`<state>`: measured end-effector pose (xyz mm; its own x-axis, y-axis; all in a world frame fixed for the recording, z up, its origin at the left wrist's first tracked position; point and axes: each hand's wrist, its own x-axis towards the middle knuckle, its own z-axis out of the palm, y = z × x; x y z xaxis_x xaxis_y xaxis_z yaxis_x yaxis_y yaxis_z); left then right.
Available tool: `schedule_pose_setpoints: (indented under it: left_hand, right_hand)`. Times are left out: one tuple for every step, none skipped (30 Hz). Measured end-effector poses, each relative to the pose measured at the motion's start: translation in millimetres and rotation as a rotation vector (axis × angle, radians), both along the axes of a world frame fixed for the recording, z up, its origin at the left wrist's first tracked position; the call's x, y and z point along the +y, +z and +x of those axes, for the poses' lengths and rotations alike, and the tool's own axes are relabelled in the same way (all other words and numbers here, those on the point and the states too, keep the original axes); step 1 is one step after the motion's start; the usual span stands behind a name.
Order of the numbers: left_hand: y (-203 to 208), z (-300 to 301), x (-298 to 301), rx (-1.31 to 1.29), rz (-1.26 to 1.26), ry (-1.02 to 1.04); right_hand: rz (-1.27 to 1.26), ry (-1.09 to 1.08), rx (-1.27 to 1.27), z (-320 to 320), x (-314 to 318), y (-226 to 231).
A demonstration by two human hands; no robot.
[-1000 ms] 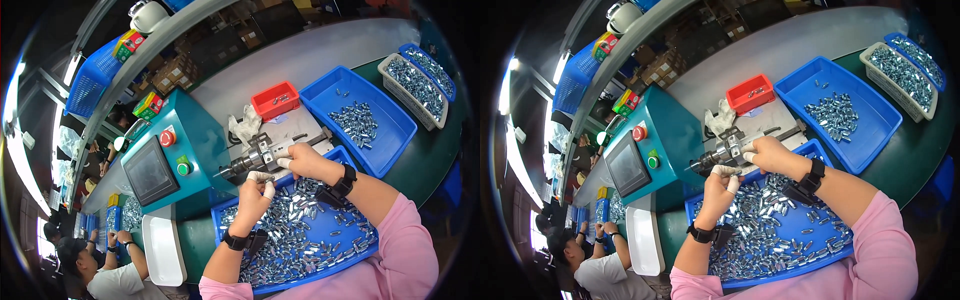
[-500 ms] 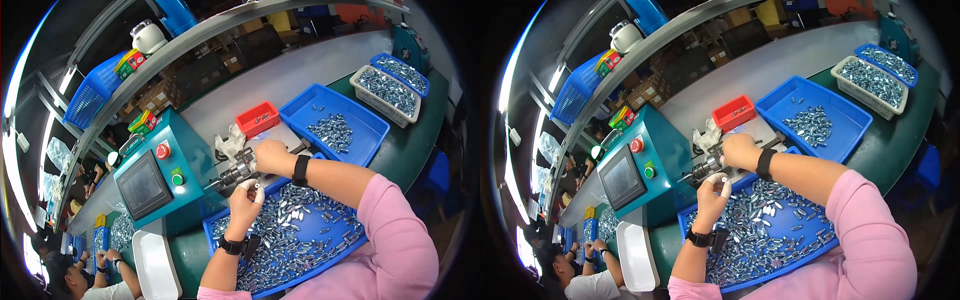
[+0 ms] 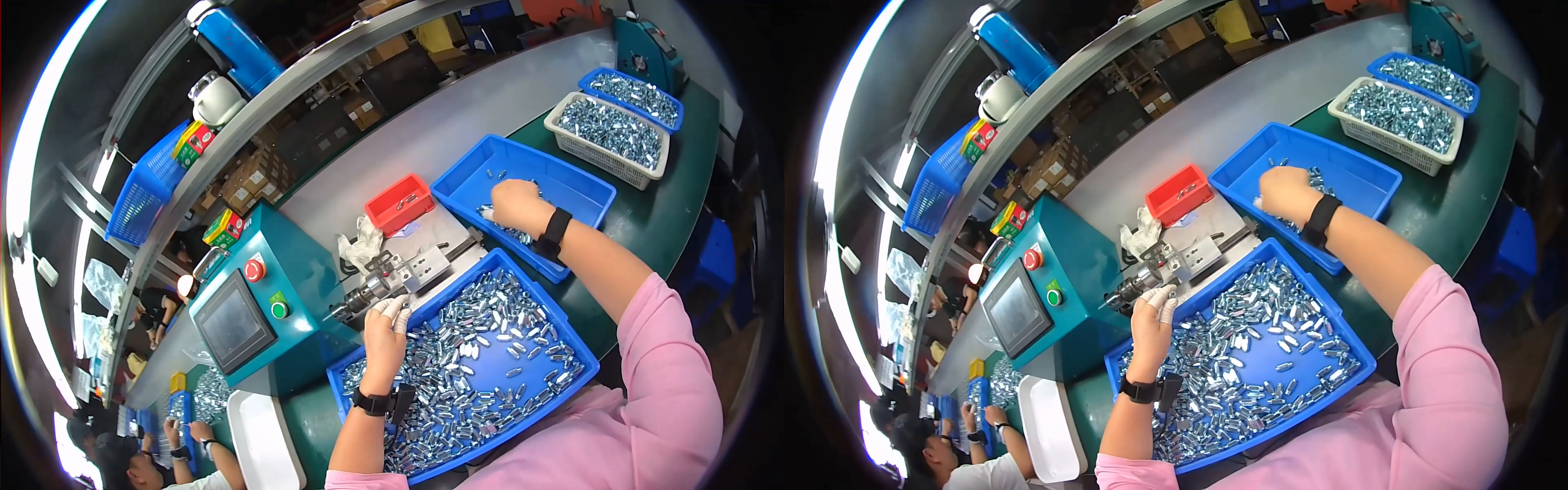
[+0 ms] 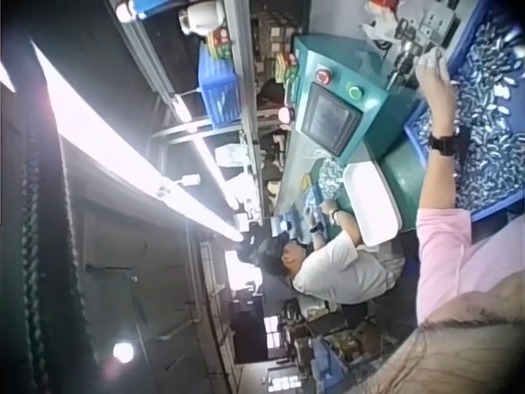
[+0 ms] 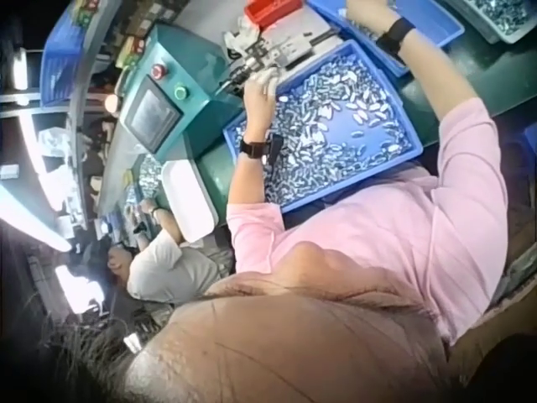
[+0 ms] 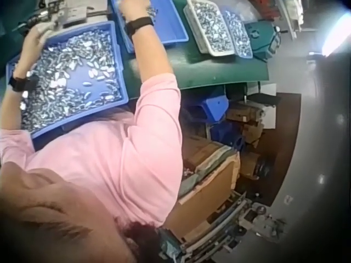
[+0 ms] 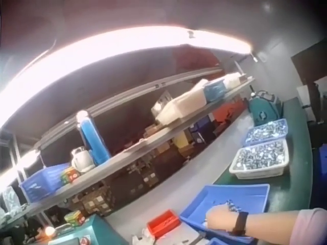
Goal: The person picks up a metal component from a blue tray, places it into the machine's fixture, and presses a green button. After the machine finishes, the person removes the component and places it into a different blue tray, repeating the process.
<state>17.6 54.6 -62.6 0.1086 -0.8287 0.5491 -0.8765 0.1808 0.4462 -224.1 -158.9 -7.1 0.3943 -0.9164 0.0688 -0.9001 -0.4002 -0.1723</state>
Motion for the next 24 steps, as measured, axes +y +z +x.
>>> schedule_pose_setpoints:
  left_hand:
    - [6,-2,-2,-0.101,-0.031,0.054]
    - [12,-7,-6,-0.203,-0.064,0.104]
    - [19,-10,-11,-0.306,-0.097,0.154]
    - [26,-13,-17,-0.326,-0.094,0.159]
    - [33,-15,-26,-0.305,-0.106,0.183]
    - [39,-16,-36,-0.283,-0.12,0.206]
    - [44,-18,-44,-0.259,-0.135,0.227]
    - [45,-19,-52,-0.271,-0.132,0.232]
    - [46,-16,-57,-0.316,-0.07,0.227]
    - [47,-13,-62,-0.358,-0.008,0.221]
    - [47,-10,-64,-0.397,0.056,0.214]
    - [45,-9,-66,-0.4,0.069,0.219]
    - [43,-7,-66,-0.407,0.073,0.226]
    - [41,-5,-67,-0.412,0.078,0.233]
    - [38,-3,-67,-0.416,0.083,0.24]
    - [36,-1,-69,-0.414,0.099,0.245]
    - [39,-4,-70,-0.426,0.139,0.245]
    - [43,-7,-71,-0.436,0.18,0.246]
    - [45,-6,-73,-0.449,0.22,0.243]
    - [45,-2,-75,-0.445,0.237,0.251]
    - [45,1,-75,-0.413,0.247,0.238]
    - [44,7,-74,-0.381,0.256,0.23]
    - [43,11,-74,-0.35,0.264,0.222]
    - [44,9,-73,-0.342,0.28,0.235]
  right_hand:
    - [0.016,0.08,-0.097,9,12,12]
    - [0.031,0.157,-0.194,17,23,21]
    - [-0.013,0.209,-0.27,30,28,15]
    - [-0.061,0.26,-0.346,43,34,10]
    - [-0.012,0.281,-0.43,58,44,9]
    - [0.039,0.301,-0.512,69,53,7]
    - [0.042,0.308,-0.527,75,58,-1]
    - [0.046,0.314,-0.655,82,62,-11]
    - [0.052,0.325,-0.785,90,68,-15]
    - [0.061,0.334,-0.914,95,70,-18]
    - [0.069,0.344,-0.925,96,68,-21]
    - [0.1,0.334,-0.923,93,66,-24]
    - [0.131,0.323,-0.919,89,63,-26]
    - [0.163,0.312,-0.913,86,61,-29]
    - [0.179,0.312,-0.913,86,59,-31]
    - [0.167,0.31,-0.935,87,57,-33]
    - [0.158,0.315,-0.953,86,58,-32]
    - [0.149,0.319,-0.971,85,58,-33]
    - [0.168,0.323,-0.968,86,58,-34]
    - [0.143,0.324,-0.989,87,57,-36]
    - [0.117,0.325,-1.011,87,57,-37]
    - [0.092,0.329,-1.033,88,58,-38]
    - [0.111,0.336,-1.032,89,58,-38]
    - [0.119,0.34,-0.99,86,59,-35]
